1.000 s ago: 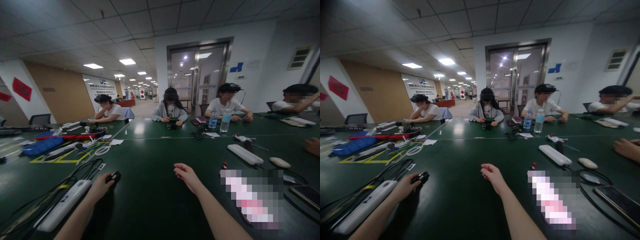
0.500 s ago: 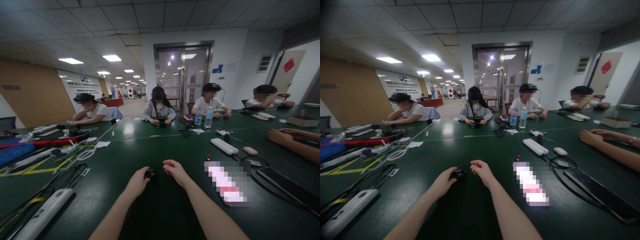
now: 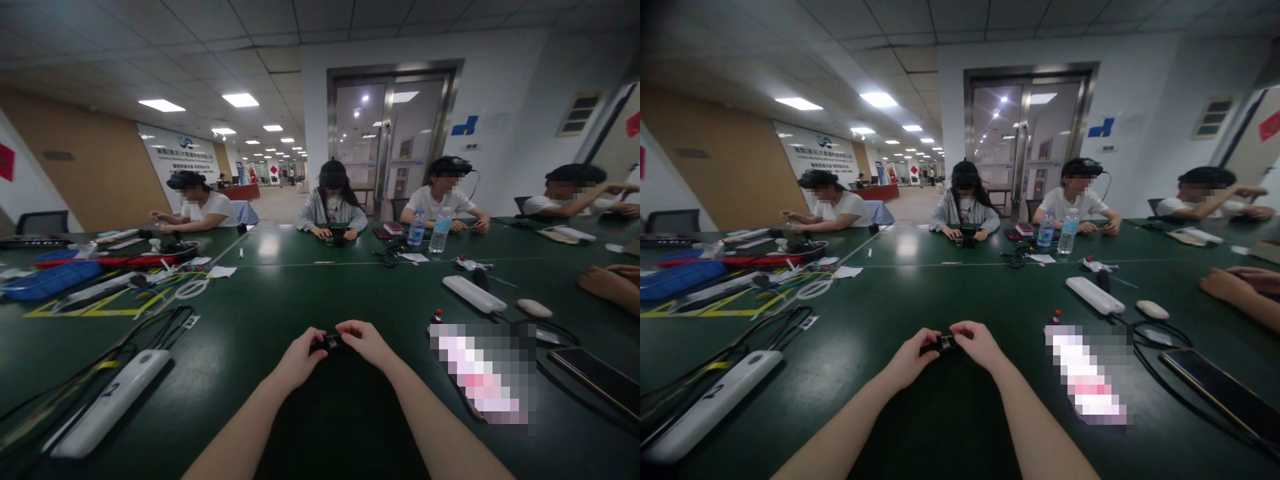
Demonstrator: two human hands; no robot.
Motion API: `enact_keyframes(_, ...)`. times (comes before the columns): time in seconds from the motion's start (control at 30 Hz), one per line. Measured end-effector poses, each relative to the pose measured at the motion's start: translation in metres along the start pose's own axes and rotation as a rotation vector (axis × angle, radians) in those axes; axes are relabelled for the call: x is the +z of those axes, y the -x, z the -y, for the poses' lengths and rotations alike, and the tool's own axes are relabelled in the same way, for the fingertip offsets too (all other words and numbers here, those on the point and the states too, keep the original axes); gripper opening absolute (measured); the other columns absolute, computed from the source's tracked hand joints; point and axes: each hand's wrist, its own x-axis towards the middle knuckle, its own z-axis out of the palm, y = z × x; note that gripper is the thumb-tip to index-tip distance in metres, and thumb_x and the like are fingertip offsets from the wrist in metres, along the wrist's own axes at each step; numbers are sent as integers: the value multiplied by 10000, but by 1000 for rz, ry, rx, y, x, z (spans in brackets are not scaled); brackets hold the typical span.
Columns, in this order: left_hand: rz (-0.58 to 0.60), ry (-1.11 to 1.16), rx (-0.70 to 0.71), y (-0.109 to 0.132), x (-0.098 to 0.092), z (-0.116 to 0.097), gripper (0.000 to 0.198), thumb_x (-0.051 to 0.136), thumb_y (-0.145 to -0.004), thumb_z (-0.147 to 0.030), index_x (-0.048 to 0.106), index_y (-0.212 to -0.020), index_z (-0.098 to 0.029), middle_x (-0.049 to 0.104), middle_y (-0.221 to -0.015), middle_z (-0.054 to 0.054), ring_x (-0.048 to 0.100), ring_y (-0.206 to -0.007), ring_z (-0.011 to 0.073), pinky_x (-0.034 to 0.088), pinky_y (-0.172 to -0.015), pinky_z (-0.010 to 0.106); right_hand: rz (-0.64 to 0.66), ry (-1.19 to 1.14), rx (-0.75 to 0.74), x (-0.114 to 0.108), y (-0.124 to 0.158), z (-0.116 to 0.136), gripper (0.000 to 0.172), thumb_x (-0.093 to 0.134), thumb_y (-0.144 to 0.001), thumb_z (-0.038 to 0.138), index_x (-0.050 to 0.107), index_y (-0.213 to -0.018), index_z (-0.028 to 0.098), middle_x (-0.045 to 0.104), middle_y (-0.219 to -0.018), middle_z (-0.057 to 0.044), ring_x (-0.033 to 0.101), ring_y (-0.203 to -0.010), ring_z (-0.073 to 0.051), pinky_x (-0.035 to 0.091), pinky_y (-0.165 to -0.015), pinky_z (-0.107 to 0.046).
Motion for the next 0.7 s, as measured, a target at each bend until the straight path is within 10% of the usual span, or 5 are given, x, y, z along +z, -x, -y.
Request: enact_keyframes(0.7,-96,-280,128,-1,-1,-5,118,490,-768,-262,596,-769,-210,561,-872,0,488,-858,144,394,-770,284,148,343,-89,10,7,12,228,563,-702,296,602,-923,256,513,-1004,0,502,-912,-165,403,-786,-306)
